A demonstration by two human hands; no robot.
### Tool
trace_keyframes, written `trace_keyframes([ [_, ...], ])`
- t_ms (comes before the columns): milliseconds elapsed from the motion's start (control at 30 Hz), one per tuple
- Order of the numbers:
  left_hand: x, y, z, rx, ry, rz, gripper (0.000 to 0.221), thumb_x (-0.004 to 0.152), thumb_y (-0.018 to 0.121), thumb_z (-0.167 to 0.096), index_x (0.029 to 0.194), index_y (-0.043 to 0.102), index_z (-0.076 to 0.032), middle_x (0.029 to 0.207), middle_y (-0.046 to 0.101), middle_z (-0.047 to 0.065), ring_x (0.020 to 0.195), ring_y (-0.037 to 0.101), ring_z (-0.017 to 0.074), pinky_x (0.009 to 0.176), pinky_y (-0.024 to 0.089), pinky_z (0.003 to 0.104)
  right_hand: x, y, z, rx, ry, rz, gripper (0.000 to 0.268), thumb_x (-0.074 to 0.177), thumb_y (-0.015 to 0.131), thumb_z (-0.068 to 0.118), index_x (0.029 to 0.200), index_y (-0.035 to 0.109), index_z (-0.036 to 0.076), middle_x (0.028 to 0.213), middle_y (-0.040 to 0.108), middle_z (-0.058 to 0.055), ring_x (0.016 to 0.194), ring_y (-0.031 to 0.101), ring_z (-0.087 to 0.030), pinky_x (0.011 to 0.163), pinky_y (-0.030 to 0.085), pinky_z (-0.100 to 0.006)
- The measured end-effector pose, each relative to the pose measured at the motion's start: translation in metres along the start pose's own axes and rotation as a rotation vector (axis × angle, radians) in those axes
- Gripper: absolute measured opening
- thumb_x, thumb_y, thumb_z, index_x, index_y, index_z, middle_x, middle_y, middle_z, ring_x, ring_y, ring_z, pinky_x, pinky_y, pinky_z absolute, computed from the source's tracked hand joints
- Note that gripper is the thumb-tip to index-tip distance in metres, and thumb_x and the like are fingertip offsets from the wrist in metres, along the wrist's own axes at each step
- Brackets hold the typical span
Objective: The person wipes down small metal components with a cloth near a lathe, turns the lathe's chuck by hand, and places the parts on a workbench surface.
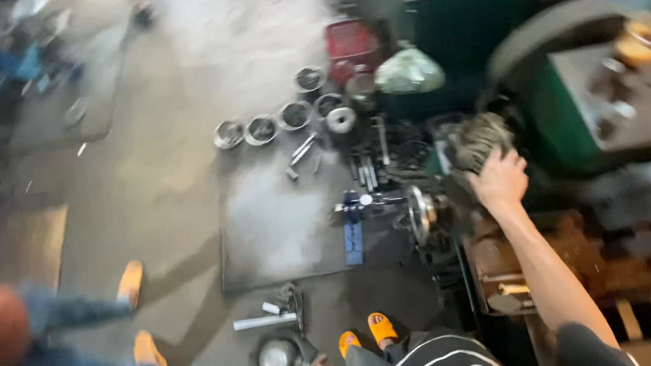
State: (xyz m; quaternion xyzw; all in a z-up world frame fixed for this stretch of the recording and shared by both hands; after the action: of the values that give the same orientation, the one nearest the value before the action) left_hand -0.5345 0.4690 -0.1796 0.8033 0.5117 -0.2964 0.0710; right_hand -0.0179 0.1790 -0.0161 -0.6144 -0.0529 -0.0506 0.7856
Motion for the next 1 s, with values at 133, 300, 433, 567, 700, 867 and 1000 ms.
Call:
trace_keyframes([
  [133,-0.028,0.030,-0.033,-0.118,0.139,0.079,0.034,0.090,0.057,-0.025,0.096,0.078,0.001,0.061,0.071,0.013,0.049,0.062,0.0185,0.051,0.053,0.030,0.032,0.008,-0.031,0.069,-0.200,-0.130,0.016,0.081,0.058,0.011,0.085,0.073,0.008,0.082,0.071,-0.012,0.077,0.068,-0.032,0.065,0.051,-0.040],
  [300,-0.058,0.043,-0.112,-0.228,0.173,0.132,0.033,0.096,0.051,-0.019,0.105,0.073,0.003,0.072,0.070,0.015,0.055,0.062,0.0224,0.054,0.052,0.032,0.052,-0.129,-0.013,1.039,-0.220,-0.486,0.026,0.100,0.065,-0.007,0.123,0.059,0.002,0.116,0.056,-0.017,0.109,0.057,-0.032,0.095,0.043,-0.041],
  [433,-0.068,0.033,-0.161,-0.208,0.499,0.100,0.030,0.095,0.053,-0.024,0.100,0.072,-0.001,0.069,0.068,0.009,0.056,0.061,0.0174,0.055,0.052,0.029,0.092,-0.112,0.017,1.384,-0.605,-0.130,0.036,0.119,0.041,0.025,0.150,0.029,0.010,0.149,0.027,-0.016,0.136,0.027,-0.041,0.109,0.032,-0.057],
  [567,-0.092,0.011,-0.223,-0.269,0.812,0.034,0.022,0.097,0.052,-0.016,0.101,0.069,-0.003,0.090,0.073,0.008,0.075,0.070,0.0174,0.073,0.060,0.031,-0.044,-0.227,0.127,1.374,-0.692,-0.462,0.031,0.093,0.069,-0.020,0.111,0.054,0.001,0.111,0.056,-0.017,0.103,0.052,-0.030,0.090,0.044,-0.043],
  [700,-0.131,0.010,-0.301,-0.130,1.035,-0.043,0.031,0.098,0.054,-0.010,0.127,0.058,-0.003,0.127,0.064,0.009,0.121,0.059,0.0186,0.105,0.046,0.030,-0.142,-0.224,0.245,1.072,-1.023,0.300,0.011,0.084,0.066,-0.002,0.094,0.068,0.004,0.081,0.061,0.001,0.075,0.049,-0.008,0.068,0.040,-0.024],
  [867,-0.136,0.049,-0.341,0.006,1.119,0.086,0.016,0.093,0.062,-0.009,0.106,0.064,0.000,0.094,0.068,0.018,0.093,0.067,0.0359,0.085,0.053,0.045,-0.200,-0.180,0.292,1.227,-0.927,0.630,0.011,0.073,0.074,0.009,0.080,0.074,0.017,0.064,0.063,0.002,0.064,0.055,-0.004,0.062,0.047,-0.024],
  [1000,-0.096,0.016,-0.327,0.091,0.971,-0.160,0.021,0.085,0.052,0.000,0.072,0.066,0.009,0.060,0.059,0.027,0.059,0.063,0.0336,0.055,0.046,0.040,-0.192,-0.111,0.281,1.418,-0.721,0.976,0.005,0.077,0.063,0.004,0.076,0.066,0.008,0.059,0.056,0.000,0.059,0.050,-0.003,0.046,0.037,-0.020],
])
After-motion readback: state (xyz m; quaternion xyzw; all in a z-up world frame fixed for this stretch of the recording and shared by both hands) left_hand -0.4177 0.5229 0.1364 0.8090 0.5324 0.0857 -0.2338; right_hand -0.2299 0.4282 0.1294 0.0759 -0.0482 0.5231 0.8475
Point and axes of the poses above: each hand's wrist, its own x-axis towards the middle knuckle, its own y-axis out of the palm, z = x × y, the point moved 7 cm from there along x, towards the middle knuckle
